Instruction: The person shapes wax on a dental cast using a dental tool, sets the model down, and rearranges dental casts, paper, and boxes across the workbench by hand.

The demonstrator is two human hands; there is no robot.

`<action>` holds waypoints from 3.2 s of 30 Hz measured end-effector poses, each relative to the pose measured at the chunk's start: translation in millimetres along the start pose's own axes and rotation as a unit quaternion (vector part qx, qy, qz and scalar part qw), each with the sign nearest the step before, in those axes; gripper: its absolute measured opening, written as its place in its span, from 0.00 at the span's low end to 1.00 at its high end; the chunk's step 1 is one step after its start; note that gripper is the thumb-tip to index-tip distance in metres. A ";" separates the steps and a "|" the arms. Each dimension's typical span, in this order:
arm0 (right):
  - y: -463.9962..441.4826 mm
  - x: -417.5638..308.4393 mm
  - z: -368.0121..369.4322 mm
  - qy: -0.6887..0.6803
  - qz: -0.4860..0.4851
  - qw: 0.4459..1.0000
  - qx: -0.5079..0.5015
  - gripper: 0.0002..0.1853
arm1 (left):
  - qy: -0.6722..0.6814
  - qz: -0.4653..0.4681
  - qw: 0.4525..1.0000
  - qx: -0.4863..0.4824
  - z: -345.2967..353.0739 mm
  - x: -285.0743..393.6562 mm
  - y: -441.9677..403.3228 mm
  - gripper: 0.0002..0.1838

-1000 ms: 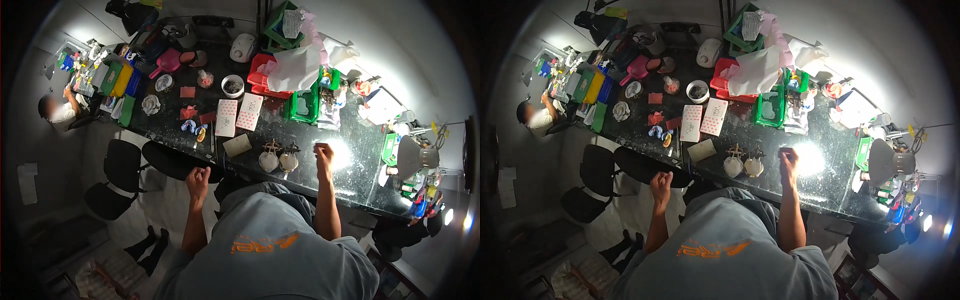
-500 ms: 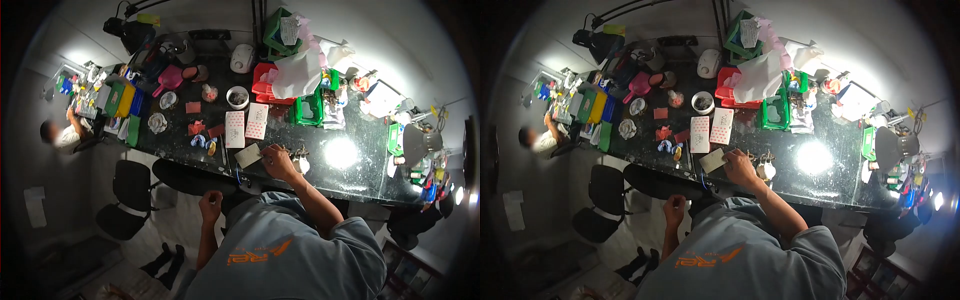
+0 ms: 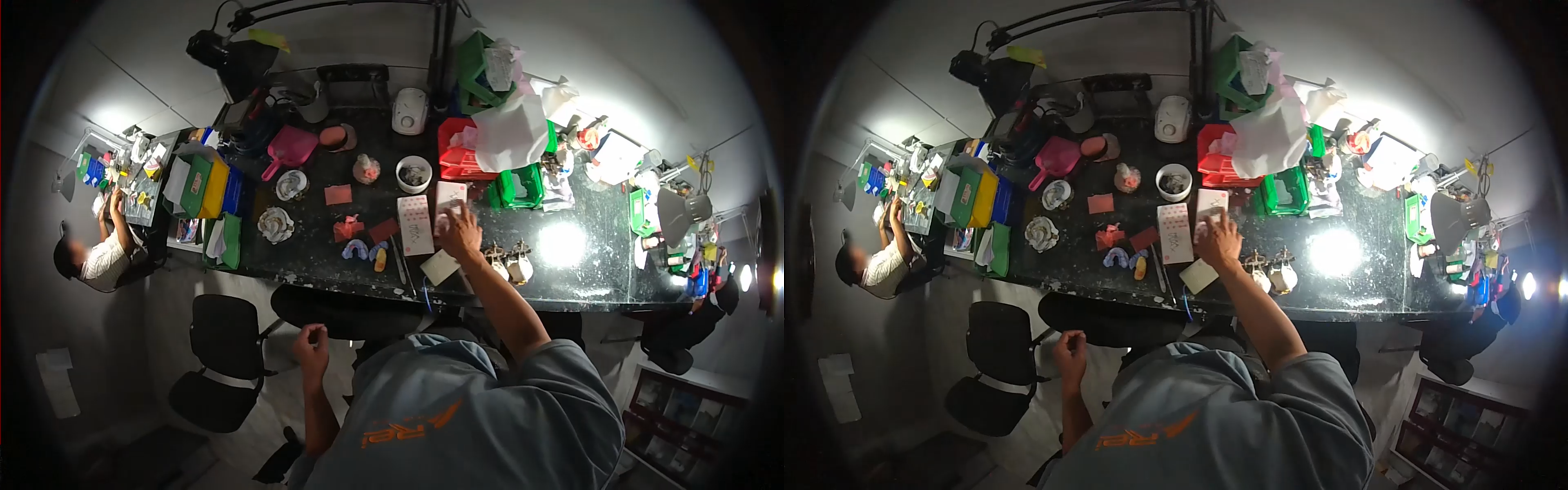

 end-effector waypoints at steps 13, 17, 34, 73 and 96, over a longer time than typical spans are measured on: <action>20.4 -42.8 16.0 -0.030 -0.104 0.988 0.111 0.27 | -0.029 -0.008 0.996 -0.081 -46.1 -34.2 -36.6 0.07; 37.2 -94.7 20.3 -0.075 0.034 0.996 0.037 0.41 | -0.014 0.017 0.994 -0.109 -46.6 -22.9 -46.2 0.07; 24.0 -19.8 -36.3 -0.103 0.162 0.957 0.217 0.38 | -0.044 0.031 0.994 -0.100 -51.5 -22.4 -42.4 0.08; 176.4 -63.6 67.4 -0.202 -0.085 0.976 -0.004 0.22 | -0.050 0.075 0.992 -0.093 -32.6 -58.8 -39.7 0.08; 182.9 -74.6 62.8 -0.203 -0.084 0.973 -0.072 0.10 | 0.028 0.039 0.988 -0.147 -34.5 -65.9 -49.4 0.09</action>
Point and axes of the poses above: each hand's wrist, its own y-axis away from the middle knuckle, its own z-axis out of the palm, x = y × z, the point moved 1 cm from there along -y, towards the middle knuckle, and after that the axes turned 14 degrees about -x, right-handed, at the moved point
